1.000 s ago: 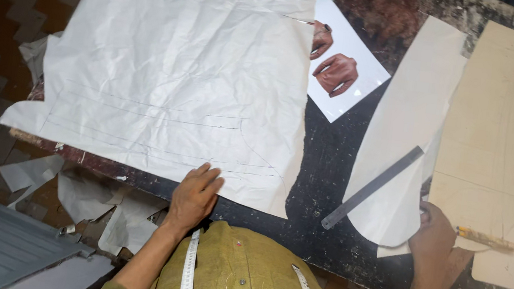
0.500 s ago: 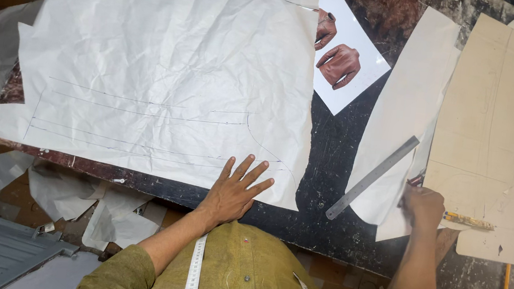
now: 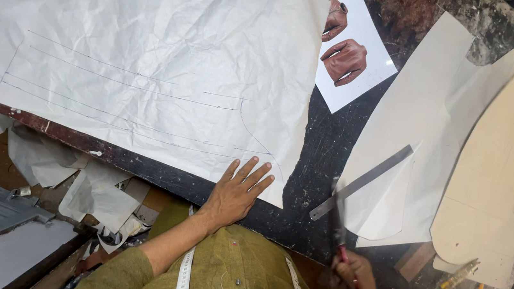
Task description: The person uses a ruler and pencil to draw lines on a large white paper pattern, then places a cardboard template on the paper and traces its outline. They pick up a black leather jacket to compare it with the pattern, then use scissors to cut along the traced lines on the paper.
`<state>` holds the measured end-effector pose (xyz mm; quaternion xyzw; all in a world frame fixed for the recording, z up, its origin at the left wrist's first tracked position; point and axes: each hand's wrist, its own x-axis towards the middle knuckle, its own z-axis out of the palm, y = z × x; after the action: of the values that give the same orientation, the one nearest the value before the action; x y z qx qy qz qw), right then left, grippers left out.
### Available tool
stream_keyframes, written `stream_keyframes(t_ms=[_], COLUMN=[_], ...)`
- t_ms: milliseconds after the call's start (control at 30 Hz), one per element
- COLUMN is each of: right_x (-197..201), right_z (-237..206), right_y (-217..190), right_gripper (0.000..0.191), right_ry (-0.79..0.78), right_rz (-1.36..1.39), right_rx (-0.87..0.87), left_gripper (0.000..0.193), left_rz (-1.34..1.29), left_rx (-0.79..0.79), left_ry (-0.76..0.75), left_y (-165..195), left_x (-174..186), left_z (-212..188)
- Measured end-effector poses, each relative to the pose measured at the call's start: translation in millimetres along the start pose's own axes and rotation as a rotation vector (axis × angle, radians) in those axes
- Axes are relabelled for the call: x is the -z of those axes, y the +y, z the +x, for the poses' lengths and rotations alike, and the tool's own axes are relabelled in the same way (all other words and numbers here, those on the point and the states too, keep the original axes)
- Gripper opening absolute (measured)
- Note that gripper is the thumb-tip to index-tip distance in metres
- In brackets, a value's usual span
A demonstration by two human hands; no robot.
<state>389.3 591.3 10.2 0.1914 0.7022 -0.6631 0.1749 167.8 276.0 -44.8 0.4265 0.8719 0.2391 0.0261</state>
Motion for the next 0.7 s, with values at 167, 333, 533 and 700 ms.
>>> stream_keyframes(t_ms=[167,333,533,700], right_x=[-8,-31,-47,-49], right_z=[14,49,70,75], right_y=[23,20,8,6], right_gripper=[0.040,0.042,0.042,0.038], right_ry=[-0.241,-0.145,-0.104,-0.059], right_rz=[-0.021,-0.109,-0.108,-0.103], right_rx=[-0.341,-0.331,-0.269,-0.320], left_gripper=[0.058,0.057,0.058,0.058], left_rz=[-0.079,-0.039,-0.014,-0.031], left_rx=[0.096,0.109,0.099,0.100], left_ry=[0.035,0.015,0.017,0.013], left_y=[13,14,12,10], left_x=[-18,-28,-31,-32], left_z=[-3,-5,-6,-7])
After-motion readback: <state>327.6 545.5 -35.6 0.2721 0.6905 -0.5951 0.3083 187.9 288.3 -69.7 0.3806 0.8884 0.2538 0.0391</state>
